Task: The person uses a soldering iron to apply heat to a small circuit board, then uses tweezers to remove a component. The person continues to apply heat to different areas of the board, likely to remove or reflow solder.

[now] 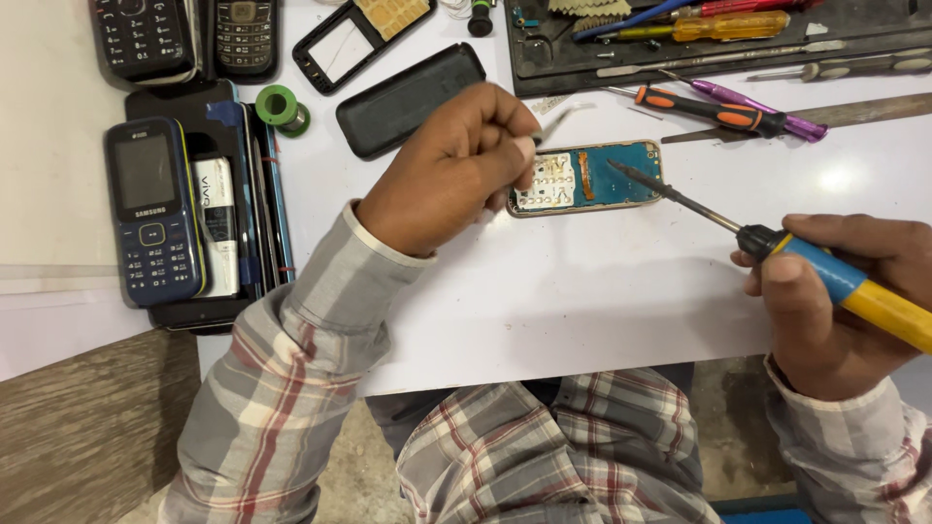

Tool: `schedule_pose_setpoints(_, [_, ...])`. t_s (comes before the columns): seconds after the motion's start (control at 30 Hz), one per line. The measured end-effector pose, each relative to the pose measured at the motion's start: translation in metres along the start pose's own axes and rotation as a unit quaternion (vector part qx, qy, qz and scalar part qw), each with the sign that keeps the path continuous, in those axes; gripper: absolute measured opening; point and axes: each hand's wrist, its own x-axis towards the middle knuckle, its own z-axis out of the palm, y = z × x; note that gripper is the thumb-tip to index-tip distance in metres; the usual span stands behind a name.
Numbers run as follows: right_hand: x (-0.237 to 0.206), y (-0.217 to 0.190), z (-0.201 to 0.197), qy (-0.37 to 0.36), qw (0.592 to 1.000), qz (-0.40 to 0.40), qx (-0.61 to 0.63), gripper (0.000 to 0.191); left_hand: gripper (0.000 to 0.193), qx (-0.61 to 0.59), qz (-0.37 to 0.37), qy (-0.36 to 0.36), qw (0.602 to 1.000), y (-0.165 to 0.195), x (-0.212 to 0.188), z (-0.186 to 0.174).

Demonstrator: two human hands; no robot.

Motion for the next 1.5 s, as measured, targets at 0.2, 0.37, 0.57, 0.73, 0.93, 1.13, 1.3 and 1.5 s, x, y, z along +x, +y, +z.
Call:
schedule_pose_setpoints(0.2, [0.001,-0.002,0.000,-0.010,1.000,-0.004,-0.004,0.035,0.057,0.388,0.061,0.089,0.915,0.012,-0.004,0.017])
schedule_pose_setpoints(0.37, [-0.001,0.003,0.000,0.012,0.999,0.025,0.039,0.037,0.057,0.468,0.028,0.008,0.883,0.019,-0.003,0.014])
schedule_pose_setpoints(0.57, [0.001,0.011,-0.010,-0.005,0.992,0.057,0.114,0.037,0.048,0.398,0.110,-0.016,0.911,0.022,-0.008,0.002])
schedule_pose_setpoints(0.73, [-0.004,0.021,-0.018,-0.034,0.997,0.047,0.054,0.040,0.031,0.347,-0.093,0.015,0.933,0.032,-0.004,0.005])
schedule_pose_setpoints(0.93, [-0.007,0.028,-0.022,-0.072,0.997,0.008,0.007,0.033,0.041,0.410,0.010,-0.001,0.912,0.026,-0.005,0.021])
schedule_pose_setpoints(1.13, [-0.005,0.024,-0.021,-0.082,0.997,-0.005,0.004,0.032,0.038,0.359,0.062,0.012,0.931,0.015,-0.005,0.017])
schedule_pose_setpoints(1.3, [-0.002,0.019,-0.021,-0.088,0.996,-0.017,-0.013,0.033,0.033,0.389,0.063,0.011,0.919,0.012,-0.006,0.018])
schedule_pose_setpoints(1.5, [0.000,0.016,-0.021,-0.099,0.995,-0.004,-0.015,0.036,0.027,0.371,0.053,-0.002,0.927,0.014,-0.005,0.016])
